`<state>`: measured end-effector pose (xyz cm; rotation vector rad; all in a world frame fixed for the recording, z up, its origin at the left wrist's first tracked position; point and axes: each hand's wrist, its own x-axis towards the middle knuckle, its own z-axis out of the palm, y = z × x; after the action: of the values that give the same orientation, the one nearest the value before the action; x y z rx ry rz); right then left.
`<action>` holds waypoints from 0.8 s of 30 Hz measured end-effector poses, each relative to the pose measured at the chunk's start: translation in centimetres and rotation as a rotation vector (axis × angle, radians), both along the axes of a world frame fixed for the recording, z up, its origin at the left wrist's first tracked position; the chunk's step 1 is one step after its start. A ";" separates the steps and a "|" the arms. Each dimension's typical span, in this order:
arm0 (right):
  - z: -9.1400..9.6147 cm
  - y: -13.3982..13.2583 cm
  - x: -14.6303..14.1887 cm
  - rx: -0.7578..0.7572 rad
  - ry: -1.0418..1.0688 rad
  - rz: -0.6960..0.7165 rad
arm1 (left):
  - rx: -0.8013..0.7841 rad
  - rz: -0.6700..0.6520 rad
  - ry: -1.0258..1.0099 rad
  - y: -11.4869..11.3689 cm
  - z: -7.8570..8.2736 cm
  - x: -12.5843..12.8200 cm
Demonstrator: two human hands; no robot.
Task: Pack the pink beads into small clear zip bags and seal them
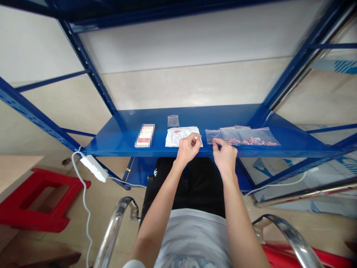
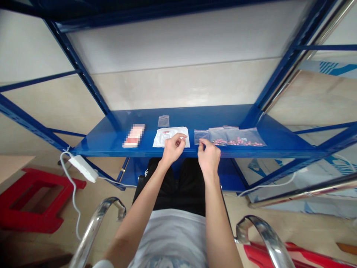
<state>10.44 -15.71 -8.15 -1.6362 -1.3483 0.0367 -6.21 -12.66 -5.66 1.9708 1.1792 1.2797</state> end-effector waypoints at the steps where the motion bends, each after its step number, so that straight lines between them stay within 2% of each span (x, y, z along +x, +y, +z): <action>1: -0.1 0.0 0.1 -0.002 0.001 0.012 | 0.013 -0.004 -0.001 0.1 -0.1 0.1; 4: -0.1 0.0 0.3 0.003 0.034 0.041 | 0.064 -0.026 0.011 0.8 0.0 0.7; 7: 0.1 -0.3 0.7 -0.012 0.090 0.057 | 0.121 -0.008 0.114 2.2 0.6 2.1; 10: 0.4 -0.7 0.9 -0.044 0.164 0.076 | 0.151 0.038 0.364 3.8 1.7 3.8; 13: 0.6 -1.0 0.8 -0.085 0.247 0.091 | 0.137 0.028 0.637 4.9 2.7 5.3; 16: 0.9 -1.0 0.6 -0.110 0.289 0.089 | 0.086 0.021 0.761 5.5 3.4 6.1; 19: 1.0 -1.0 0.7 -0.123 0.293 0.090 | 0.034 0.006 0.727 5.8 3.7 6.2; 24: 1.2 -1.2 1.3 -0.134 0.301 0.128 | -0.092 -0.160 0.392 6.1 4.5 5.1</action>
<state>11.76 -16.96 -6.96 -1.5784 -1.2348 0.4406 -1.11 -6.58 -1.13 2.2590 1.1996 0.7655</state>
